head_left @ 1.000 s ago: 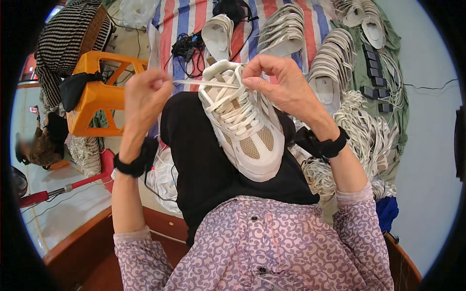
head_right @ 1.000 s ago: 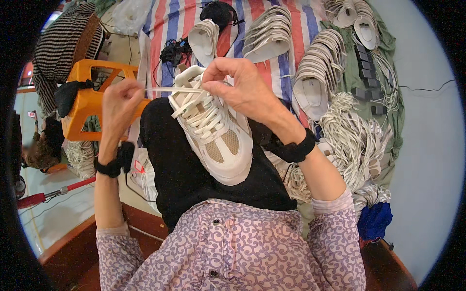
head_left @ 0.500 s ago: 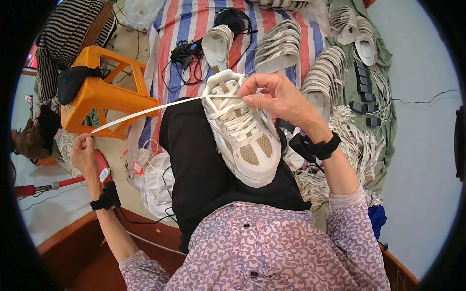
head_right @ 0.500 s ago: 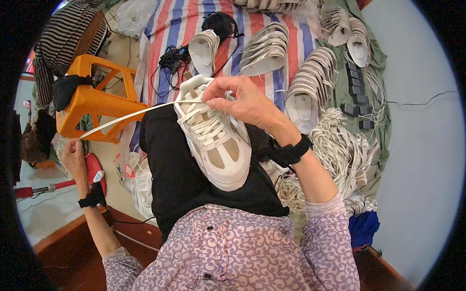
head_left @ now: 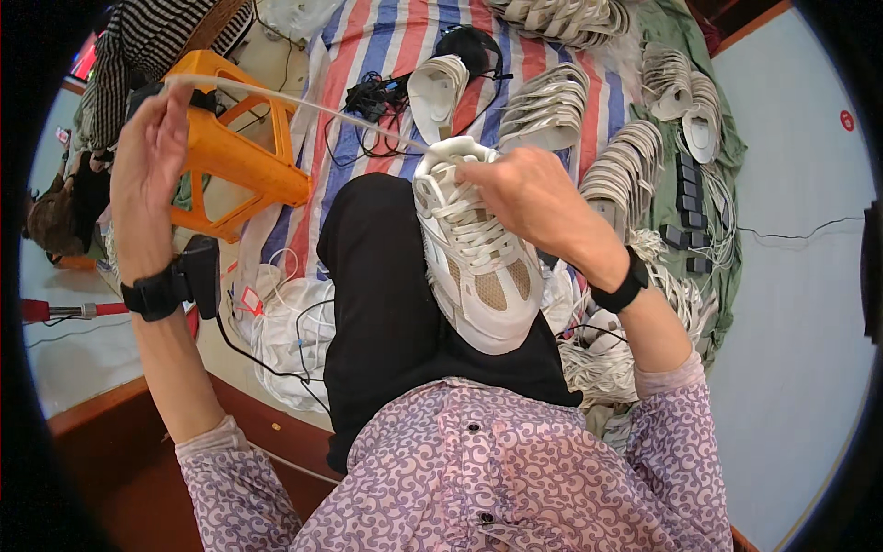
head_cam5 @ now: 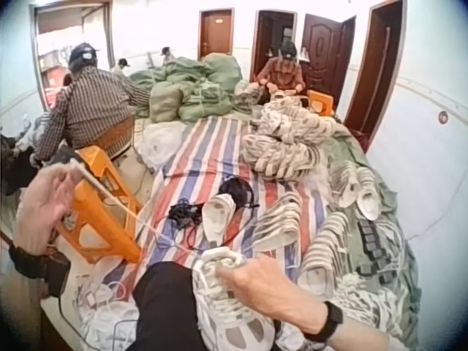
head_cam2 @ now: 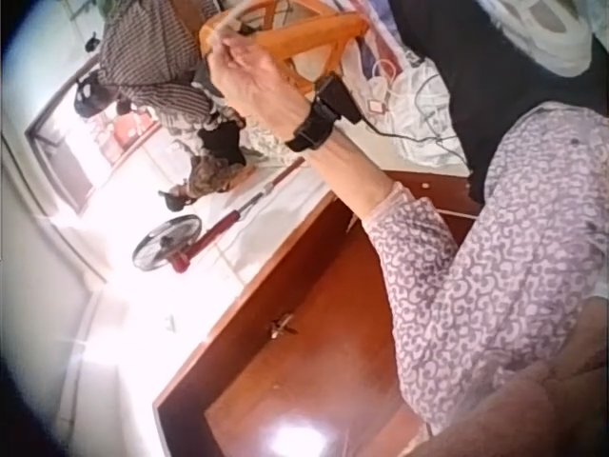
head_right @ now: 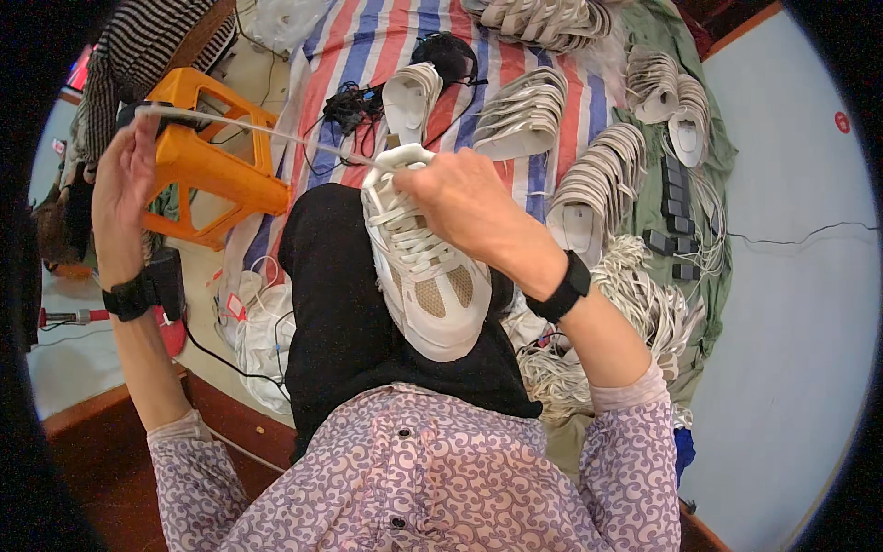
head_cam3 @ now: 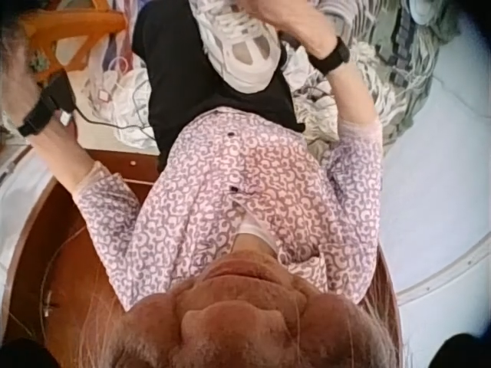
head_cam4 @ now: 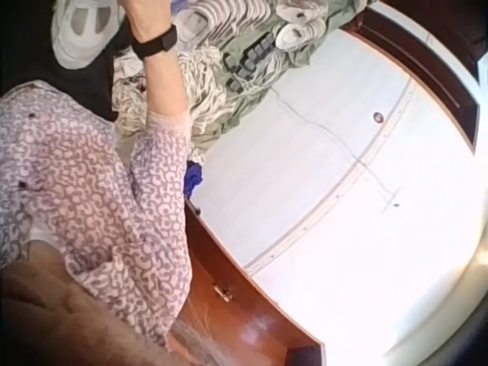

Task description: Lacing a white sneaker by threading shoelaces through eyelets.

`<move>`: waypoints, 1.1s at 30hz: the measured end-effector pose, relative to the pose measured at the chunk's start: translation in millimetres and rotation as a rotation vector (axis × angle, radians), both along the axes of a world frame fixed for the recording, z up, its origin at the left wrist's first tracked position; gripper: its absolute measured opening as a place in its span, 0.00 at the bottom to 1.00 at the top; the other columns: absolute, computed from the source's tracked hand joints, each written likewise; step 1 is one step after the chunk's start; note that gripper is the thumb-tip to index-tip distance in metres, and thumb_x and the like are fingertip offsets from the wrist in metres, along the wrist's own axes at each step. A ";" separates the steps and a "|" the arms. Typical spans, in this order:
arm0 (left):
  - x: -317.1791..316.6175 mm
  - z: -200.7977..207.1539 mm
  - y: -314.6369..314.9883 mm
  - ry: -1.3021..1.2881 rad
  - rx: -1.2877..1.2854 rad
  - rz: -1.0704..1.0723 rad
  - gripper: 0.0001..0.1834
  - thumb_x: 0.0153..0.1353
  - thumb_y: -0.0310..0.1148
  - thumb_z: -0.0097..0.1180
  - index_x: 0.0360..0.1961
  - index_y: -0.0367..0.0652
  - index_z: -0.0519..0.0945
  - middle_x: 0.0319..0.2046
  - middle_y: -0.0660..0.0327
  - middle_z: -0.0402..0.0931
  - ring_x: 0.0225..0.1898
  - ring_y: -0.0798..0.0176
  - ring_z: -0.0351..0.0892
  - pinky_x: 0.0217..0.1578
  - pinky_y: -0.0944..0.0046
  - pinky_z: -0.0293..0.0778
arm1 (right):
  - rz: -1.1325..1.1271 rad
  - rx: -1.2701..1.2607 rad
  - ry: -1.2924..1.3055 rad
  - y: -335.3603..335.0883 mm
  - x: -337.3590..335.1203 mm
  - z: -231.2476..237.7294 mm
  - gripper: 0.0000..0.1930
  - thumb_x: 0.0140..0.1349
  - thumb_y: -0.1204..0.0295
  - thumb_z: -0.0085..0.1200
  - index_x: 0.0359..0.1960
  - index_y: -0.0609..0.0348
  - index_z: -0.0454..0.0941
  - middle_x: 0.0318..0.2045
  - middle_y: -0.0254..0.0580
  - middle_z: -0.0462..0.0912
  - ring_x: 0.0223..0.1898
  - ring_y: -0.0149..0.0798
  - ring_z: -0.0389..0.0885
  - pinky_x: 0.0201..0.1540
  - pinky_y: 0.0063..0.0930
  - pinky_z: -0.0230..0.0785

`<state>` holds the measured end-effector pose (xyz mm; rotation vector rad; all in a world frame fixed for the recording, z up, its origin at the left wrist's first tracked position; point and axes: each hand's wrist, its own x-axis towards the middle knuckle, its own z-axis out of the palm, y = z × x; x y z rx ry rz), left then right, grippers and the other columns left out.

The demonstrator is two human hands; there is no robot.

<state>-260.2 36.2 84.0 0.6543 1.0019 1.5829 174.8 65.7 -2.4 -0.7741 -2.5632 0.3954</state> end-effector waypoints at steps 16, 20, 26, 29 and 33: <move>133.9 59.3 -64.1 0.339 0.313 -0.097 0.30 0.73 0.24 0.45 0.71 0.29 0.52 0.71 0.42 0.55 0.68 0.56 0.66 0.67 0.66 0.67 | -0.013 -1.134 0.623 -14.0 -8.9 17.7 0.07 0.62 0.77 0.56 0.41 0.64 0.80 0.32 0.40 0.85 0.36 0.32 0.83 0.42 0.27 0.75; 155.3 71.6 -104.5 0.499 0.220 -0.055 0.23 0.74 0.27 0.44 0.65 0.29 0.60 0.72 0.43 0.53 0.71 0.55 0.62 0.70 0.63 0.64 | 0.080 -1.401 1.098 0.9 28.6 22.1 0.09 0.66 0.74 0.56 0.45 0.64 0.80 0.34 0.36 0.84 0.38 0.30 0.83 0.49 0.26 0.74; 177.0 56.8 -145.5 0.452 0.117 -0.258 0.13 0.69 0.28 0.50 0.45 0.29 0.81 0.30 0.56 0.78 0.27 0.71 0.75 0.32 0.75 0.69 | -0.323 -1.313 1.341 31.3 155.7 -1.9 0.16 0.67 0.76 0.55 0.54 0.65 0.72 0.35 0.34 0.78 0.26 0.26 0.69 0.33 0.21 0.63; 192.8 43.3 -143.0 0.604 -0.056 -0.274 0.12 0.68 0.29 0.52 0.39 0.31 0.84 0.25 0.62 0.76 0.22 0.74 0.71 0.27 0.75 0.65 | -0.466 -1.341 1.417 30.9 211.4 -26.3 0.16 0.68 0.76 0.54 0.55 0.65 0.71 0.35 0.35 0.78 0.25 0.25 0.68 0.30 0.19 0.62; 212.3 -15.9 -109.0 0.694 -0.184 -0.240 0.13 0.69 0.33 0.54 0.35 0.34 0.85 0.21 0.70 0.70 0.20 0.78 0.64 0.23 0.74 0.60 | -0.545 -1.295 1.304 6.0 245.7 -62.1 0.15 0.69 0.74 0.53 0.56 0.64 0.71 0.33 0.35 0.79 0.24 0.24 0.71 0.24 0.17 0.63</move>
